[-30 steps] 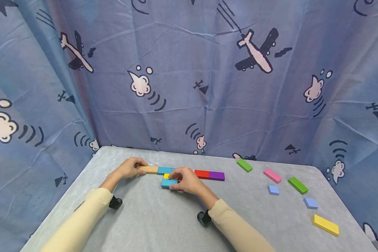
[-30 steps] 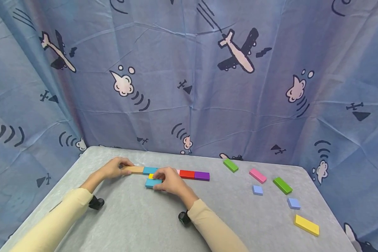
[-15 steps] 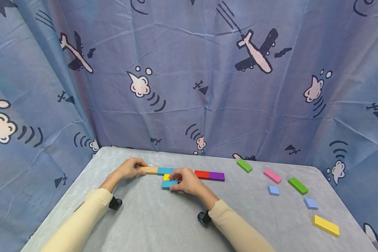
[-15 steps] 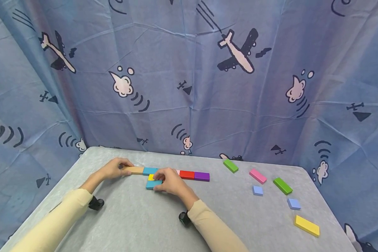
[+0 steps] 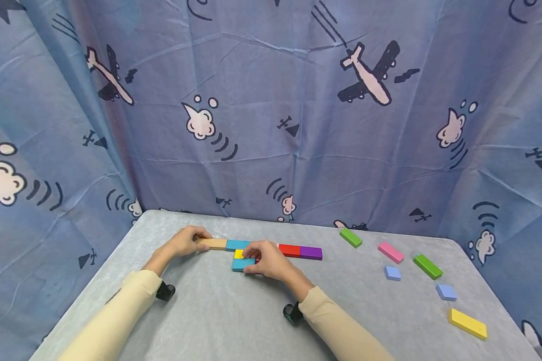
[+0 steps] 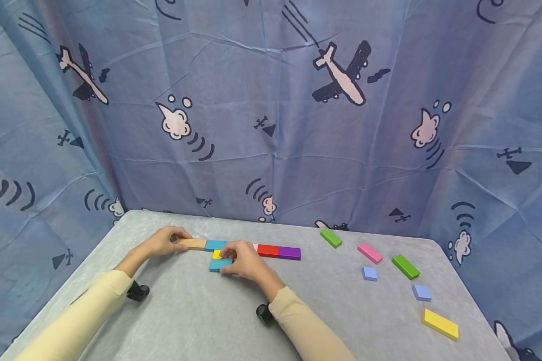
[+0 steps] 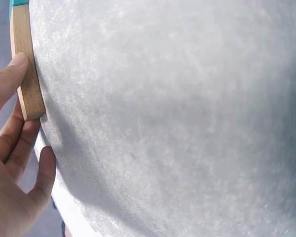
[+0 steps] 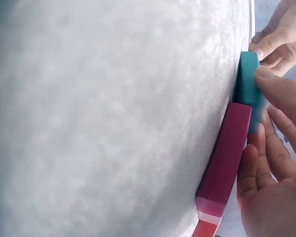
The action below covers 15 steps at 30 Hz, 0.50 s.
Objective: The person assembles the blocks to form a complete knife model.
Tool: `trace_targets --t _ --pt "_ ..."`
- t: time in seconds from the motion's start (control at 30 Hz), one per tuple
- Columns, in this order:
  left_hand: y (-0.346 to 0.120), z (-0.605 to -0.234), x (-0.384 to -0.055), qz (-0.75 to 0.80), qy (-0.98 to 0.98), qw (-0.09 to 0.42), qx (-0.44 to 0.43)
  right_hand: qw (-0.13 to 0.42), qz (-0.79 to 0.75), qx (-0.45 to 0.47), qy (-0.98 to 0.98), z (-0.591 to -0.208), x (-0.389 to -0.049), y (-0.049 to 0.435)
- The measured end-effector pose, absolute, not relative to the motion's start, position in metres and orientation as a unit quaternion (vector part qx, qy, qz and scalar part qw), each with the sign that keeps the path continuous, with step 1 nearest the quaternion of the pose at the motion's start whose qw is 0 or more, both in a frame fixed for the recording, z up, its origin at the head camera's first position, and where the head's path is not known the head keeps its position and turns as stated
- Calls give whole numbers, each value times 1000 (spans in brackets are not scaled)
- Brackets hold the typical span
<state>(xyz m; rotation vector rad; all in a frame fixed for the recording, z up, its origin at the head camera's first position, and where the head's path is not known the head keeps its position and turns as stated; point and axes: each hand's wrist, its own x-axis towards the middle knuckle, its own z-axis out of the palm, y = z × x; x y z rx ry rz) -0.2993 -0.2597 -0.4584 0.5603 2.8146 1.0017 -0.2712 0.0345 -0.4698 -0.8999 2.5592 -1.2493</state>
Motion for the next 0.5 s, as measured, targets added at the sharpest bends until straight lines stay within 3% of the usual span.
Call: trace_targets --t 0.5 --pt "-261 -459 -301 331 923 51 188 75 -457 -319 827 -455 -269 51"
